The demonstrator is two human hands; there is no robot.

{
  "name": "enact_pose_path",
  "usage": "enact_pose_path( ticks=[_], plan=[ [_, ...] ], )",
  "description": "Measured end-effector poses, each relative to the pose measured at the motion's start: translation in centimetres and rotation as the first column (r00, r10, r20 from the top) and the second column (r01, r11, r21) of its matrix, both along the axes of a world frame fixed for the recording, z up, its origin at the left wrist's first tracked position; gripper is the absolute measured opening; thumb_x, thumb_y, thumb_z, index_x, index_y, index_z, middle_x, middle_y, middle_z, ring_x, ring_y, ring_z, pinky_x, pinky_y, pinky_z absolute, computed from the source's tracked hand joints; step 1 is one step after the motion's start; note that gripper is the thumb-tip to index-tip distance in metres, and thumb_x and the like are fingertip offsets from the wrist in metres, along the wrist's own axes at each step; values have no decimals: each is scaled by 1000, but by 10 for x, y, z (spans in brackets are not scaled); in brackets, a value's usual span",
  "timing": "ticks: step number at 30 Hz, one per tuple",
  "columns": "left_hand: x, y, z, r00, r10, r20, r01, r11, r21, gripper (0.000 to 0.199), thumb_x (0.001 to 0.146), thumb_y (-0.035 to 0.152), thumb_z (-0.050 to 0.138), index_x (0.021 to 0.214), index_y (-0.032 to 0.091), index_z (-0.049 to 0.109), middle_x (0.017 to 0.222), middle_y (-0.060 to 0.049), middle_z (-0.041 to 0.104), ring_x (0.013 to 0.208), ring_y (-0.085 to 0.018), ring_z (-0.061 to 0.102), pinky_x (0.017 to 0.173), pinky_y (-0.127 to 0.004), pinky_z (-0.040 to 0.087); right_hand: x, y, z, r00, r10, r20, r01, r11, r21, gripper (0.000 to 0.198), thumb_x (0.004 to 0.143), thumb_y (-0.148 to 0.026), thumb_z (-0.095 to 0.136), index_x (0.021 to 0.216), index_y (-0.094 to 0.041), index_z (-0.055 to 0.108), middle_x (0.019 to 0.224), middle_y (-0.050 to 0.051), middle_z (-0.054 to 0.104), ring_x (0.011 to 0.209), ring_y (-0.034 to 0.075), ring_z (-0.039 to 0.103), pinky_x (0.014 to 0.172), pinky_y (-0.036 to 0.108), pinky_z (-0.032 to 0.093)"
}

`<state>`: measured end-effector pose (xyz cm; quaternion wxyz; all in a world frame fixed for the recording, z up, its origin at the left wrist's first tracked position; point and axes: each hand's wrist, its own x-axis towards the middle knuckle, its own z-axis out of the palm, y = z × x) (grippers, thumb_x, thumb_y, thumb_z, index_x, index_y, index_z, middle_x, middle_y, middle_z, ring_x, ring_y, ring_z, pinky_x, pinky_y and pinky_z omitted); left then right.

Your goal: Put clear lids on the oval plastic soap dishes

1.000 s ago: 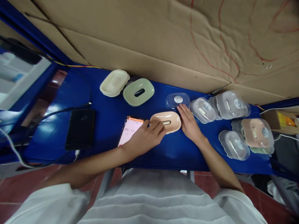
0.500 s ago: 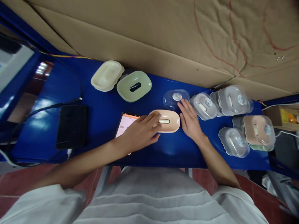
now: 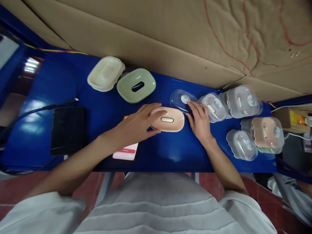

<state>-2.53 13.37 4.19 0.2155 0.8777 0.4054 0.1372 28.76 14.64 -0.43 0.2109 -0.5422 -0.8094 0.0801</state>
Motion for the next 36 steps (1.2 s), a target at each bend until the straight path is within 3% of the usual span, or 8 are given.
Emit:
enact_pose_path(
  ticks=[2,7,11,14,19,26,32,36],
  plan=[
    [-1,2,-1,1000,-6,11,6,1000,-4,64,101,29,69,160,26,45,161,-15,51,149,-34,50,118,-55,53,1,1,-2,1000,-3,1,3,1000,3,51,112,-42,50,161,-29,53,155,13,61,150,37,50,127,67,42],
    [-3,4,-4,1000,0,18,0,1000,-14,72,99,32,73,163,25,40,164,-17,47,152,-36,48,123,-59,46,4,1,-6,999,5,-52,-7,999,-39,51,111,-43,54,158,-27,55,175,12,40,167,39,27,133,69,33],
    [-3,5,-6,996,58,62,-53,995,-81,80,100,37,73,168,27,32,168,-15,45,155,-36,46,125,-60,44,3,-4,6,988,-30,-153,22,998,-56,50,112,-44,50,160,-29,53,169,11,50,162,35,40,131,66,38],
    [-1,8,-7,981,104,163,-87,991,-106,87,101,39,73,172,27,23,170,-16,42,156,-34,46,124,-53,48,-5,-17,18,982,51,-184,-65,995,-72,51,113,-41,50,163,-32,50,167,8,54,159,32,46,131,62,42],
    [-1,11,-10,973,120,195,-101,989,-106,87,103,39,71,173,29,20,172,-16,39,159,-33,44,127,-52,46,-21,-38,17,965,258,-47,-258,966,-5,59,110,-32,57,168,-36,44,175,6,43,167,34,29,133,62,40],
    [-3,11,-20,986,94,140,-89,995,-39,78,99,34,76,167,24,38,164,-18,49,154,-35,48,128,-56,44,-27,-44,6,951,234,204,-266,954,141,95,101,-32,75,177,-34,19,181,12,24,163,40,37,125,57,51],
    [-4,12,-22,989,80,126,-77,997,-30,75,100,33,74,167,28,39,167,-16,46,156,-36,46,128,-58,43,-28,-46,0,962,203,184,-229,964,136,79,105,-33,70,173,-38,30,176,9,39,161,37,43,125,58,51],
    [-3,14,-21,988,84,129,-80,996,-36,75,100,39,75,166,26,40,167,-18,46,156,-37,46,128,-59,42,-17,-35,17,941,261,215,-282,957,69,65,105,-42,69,166,-33,47,170,10,49,159,34,46,127,57,48]
  ],
)
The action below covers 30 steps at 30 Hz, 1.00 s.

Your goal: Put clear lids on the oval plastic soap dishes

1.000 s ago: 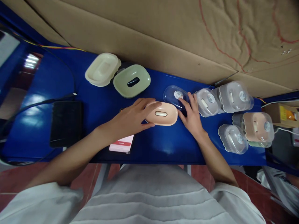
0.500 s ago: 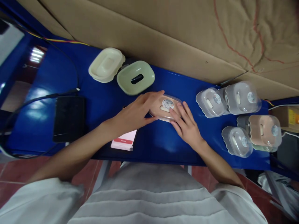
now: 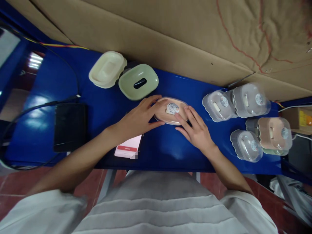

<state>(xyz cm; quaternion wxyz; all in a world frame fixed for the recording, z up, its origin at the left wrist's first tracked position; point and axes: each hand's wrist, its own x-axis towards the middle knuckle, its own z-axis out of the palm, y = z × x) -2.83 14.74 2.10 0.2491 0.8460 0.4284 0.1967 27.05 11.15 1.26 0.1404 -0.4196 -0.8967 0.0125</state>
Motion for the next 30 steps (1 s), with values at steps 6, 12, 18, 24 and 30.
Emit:
enact_pose_path(
  ticks=[6,12,18,24,30],
  plan=[
    [0,2,4,1000,2,-7,-2,1000,4,69,103,43,70,164,25,43,166,-17,47,156,-35,46,129,-57,42,43,11,33,848,-526,-61,530,838,133,43,111,-48,54,137,-17,70,129,18,75,125,36,69,111,57,54],
    [0,2,4,1000,-2,7,2,1000,-19,69,100,46,72,162,29,46,161,-15,50,151,-35,50,126,-56,46,59,23,22,861,-507,-47,509,860,46,47,112,-42,49,150,-16,62,152,22,63,144,38,58,118,61,49],
    [5,-3,-1,997,-11,72,18,995,-96,73,98,44,76,164,31,45,160,-14,48,145,-34,56,122,-52,51,34,11,19,985,-15,-172,-10,989,-147,63,109,-51,58,167,-30,44,175,12,41,163,34,38,131,61,39],
    [3,3,10,993,-17,116,14,1000,22,62,104,34,64,162,26,44,164,-15,48,151,-31,52,123,-50,49,19,7,3,960,33,-277,-55,996,-74,59,103,-37,72,159,-37,54,162,7,58,158,34,46,127,61,47],
    [-5,9,20,904,408,-126,-365,891,270,54,99,28,66,153,27,57,161,-15,55,151,-42,49,124,-66,37,18,19,-10,942,-38,-332,17,998,-67,58,101,-43,74,155,-34,55,157,12,55,157,37,45,126,65,46]
  ],
)
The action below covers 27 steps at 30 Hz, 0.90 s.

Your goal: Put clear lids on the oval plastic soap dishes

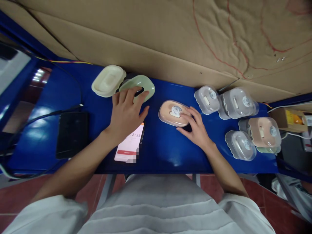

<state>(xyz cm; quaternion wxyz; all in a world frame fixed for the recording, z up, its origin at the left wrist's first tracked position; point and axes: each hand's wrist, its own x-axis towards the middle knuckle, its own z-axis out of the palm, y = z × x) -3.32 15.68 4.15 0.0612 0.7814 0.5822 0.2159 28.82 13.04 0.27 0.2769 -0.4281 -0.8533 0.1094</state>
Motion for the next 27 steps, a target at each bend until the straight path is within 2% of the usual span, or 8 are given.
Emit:
enact_pose_path(
  ticks=[3,7,11,14,19,21,23,27],
  plan=[
    [-4,4,-4,998,41,-38,-42,999,-28,44,101,28,62,144,27,64,160,-14,57,150,-43,50,121,-65,40,-2,2,-3,1000,-28,-5,28,1000,5,52,102,-46,72,151,-34,58,152,12,55,156,37,46,125,65,47],
    [-7,8,-10,998,-29,-50,26,998,-63,33,106,26,52,132,23,71,141,-15,70,136,-41,62,111,-62,49,11,3,10,991,-127,47,121,986,116,43,103,-46,70,144,-31,64,147,13,58,154,37,49,125,65,47],
    [-5,7,-12,987,-156,-31,155,988,-25,36,108,19,44,127,22,74,126,-15,77,122,-36,70,107,-61,52,41,7,28,921,-388,10,371,887,275,54,101,-53,71,145,-24,62,148,19,55,151,42,50,125,71,42],
    [0,2,-12,955,-295,6,295,955,-2,36,110,19,42,128,21,73,124,-13,77,118,-31,72,104,-53,57,61,15,29,870,-486,-89,484,801,354,60,101,-54,70,149,-18,60,150,22,53,148,44,50,123,74,39],
    [6,-2,-15,876,-469,115,477,877,-55,32,111,22,44,130,22,71,129,-12,76,122,-26,72,108,-45,58,72,23,20,809,-587,-32,562,757,333,68,103,-58,64,155,-16,54,158,27,49,154,46,43,120,79,38],
    [2,1,-15,883,-440,161,452,891,-42,39,109,16,41,138,21,67,142,-13,70,134,-25,67,114,-45,56,64,20,18,820,-572,-1,537,769,347,72,105,-55,62,162,-16,46,167,27,41,163,47,29,124,80,30],
    [-5,8,-15,933,-314,174,322,947,-18,50,106,8,37,149,20,60,155,-14,61,147,-26,58,123,-47,49,49,13,16,868,-494,53,450,828,333,69,108,-50,58,166,-19,41,172,24,36,167,45,23,127,78,27],
    [-19,22,-19,994,-62,87,67,997,-47,63,98,2,38,159,15,50,166,-20,49,160,-33,42,131,-59,36,3,-3,7,952,-118,281,94,991,99,60,111,-44,53,168,-30,40,174,15,42,166,38,31,131,70,26]
  ],
)
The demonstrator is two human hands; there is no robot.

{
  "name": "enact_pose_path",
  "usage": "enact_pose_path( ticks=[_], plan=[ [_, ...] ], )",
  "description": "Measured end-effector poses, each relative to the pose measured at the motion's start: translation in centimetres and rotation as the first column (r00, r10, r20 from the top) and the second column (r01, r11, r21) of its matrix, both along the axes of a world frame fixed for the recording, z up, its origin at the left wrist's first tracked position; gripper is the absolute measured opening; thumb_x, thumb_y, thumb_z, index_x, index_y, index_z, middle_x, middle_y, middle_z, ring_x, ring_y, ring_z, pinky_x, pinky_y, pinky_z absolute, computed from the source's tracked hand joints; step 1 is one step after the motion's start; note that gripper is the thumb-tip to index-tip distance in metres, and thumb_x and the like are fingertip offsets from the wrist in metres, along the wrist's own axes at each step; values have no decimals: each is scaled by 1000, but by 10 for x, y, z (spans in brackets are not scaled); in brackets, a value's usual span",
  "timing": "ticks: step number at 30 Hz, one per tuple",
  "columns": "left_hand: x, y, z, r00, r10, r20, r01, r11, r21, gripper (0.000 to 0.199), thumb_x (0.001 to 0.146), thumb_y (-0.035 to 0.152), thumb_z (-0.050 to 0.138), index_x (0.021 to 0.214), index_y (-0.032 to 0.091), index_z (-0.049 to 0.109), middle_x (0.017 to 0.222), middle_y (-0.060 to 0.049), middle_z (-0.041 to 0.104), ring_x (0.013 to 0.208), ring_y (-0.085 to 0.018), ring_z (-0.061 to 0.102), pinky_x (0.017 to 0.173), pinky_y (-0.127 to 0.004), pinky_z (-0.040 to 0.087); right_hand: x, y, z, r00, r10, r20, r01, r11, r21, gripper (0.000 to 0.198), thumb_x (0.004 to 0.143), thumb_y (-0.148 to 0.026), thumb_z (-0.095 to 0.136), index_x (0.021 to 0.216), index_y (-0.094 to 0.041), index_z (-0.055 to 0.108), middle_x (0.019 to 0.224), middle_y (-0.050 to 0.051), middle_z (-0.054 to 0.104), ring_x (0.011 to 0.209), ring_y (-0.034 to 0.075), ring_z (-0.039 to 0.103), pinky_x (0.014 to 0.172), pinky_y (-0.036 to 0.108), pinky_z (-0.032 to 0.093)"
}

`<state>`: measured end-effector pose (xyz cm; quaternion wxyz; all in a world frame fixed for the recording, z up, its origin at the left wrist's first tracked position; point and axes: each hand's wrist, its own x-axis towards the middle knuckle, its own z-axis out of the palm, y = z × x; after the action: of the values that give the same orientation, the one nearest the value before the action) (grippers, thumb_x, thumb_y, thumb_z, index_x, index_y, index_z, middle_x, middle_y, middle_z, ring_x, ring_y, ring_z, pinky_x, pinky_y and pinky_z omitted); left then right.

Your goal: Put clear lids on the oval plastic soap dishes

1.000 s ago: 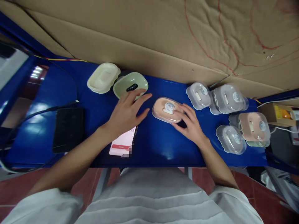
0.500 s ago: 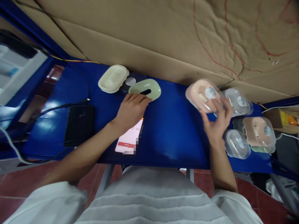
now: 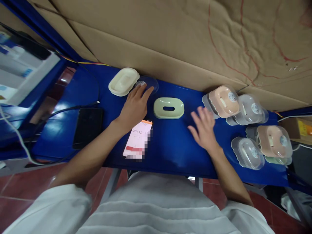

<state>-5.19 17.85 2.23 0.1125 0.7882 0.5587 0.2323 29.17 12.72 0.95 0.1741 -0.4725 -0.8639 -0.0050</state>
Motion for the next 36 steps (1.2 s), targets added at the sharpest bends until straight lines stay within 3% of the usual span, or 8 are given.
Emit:
enact_pose_path(
  ticks=[3,8,15,19,24,27,31,36],
  plan=[
    [1,2,-4,998,-47,-34,45,998,-49,67,94,2,40,159,14,49,164,-21,53,157,-35,46,128,-61,38,-24,-7,-8,975,208,73,-194,968,-158,65,110,-45,55,170,-30,36,174,13,43,166,35,32,134,67,21],
    [11,-4,2,985,-171,-15,170,984,-58,65,96,0,34,155,16,53,156,-16,62,146,-29,57,121,-51,47,-19,-3,-6,985,160,64,-151,981,-120,60,111,-43,56,167,-29,42,164,13,55,160,34,41,134,66,21],
    [-12,4,5,932,347,-107,-343,938,51,52,103,25,49,154,16,53,153,-28,59,147,-51,51,116,-79,33,7,7,0,997,52,52,-51,999,-16,36,107,-42,66,140,-28,71,130,13,72,132,32,62,123,60,36],
    [-23,7,1,894,366,-260,-382,924,-13,39,103,24,43,128,12,69,121,-28,73,118,-47,69,97,-68,51,12,9,-3,990,137,-16,-137,990,23,34,105,-42,69,133,-23,72,135,14,73,134,32,64,117,55,46],
    [-23,3,11,912,361,-195,-339,931,138,40,105,20,37,118,16,75,111,-22,76,106,-39,73,95,-60,52,13,10,-6,973,39,-226,-30,999,43,30,106,-45,66,125,-23,74,132,13,77,121,30,74,104,49,59],
    [-13,-6,20,963,250,-105,-227,956,186,38,108,22,40,122,19,74,117,-17,77,109,-34,73,95,-53,54,13,10,-7,909,-102,-403,122,992,23,30,107,-47,62,119,-22,74,127,13,78,118,30,76,103,49,61],
    [19,-29,14,960,-263,-92,275,949,154,31,106,13,50,123,22,74,119,-9,78,110,-26,73,98,-41,55,11,8,-3,820,-249,-515,271,962,-33,35,107,-51,59,116,-21,74,110,12,82,101,28,78,92,45,65],
    [51,-52,-7,818,-485,-308,533,841,92,33,94,-2,59,117,16,73,114,-10,77,107,-26,73,98,-41,55,-3,-3,3,912,-45,-408,38,999,-26,27,106,-44,65,121,-24,76,120,11,81,114,29,76,102,48,60]
  ],
)
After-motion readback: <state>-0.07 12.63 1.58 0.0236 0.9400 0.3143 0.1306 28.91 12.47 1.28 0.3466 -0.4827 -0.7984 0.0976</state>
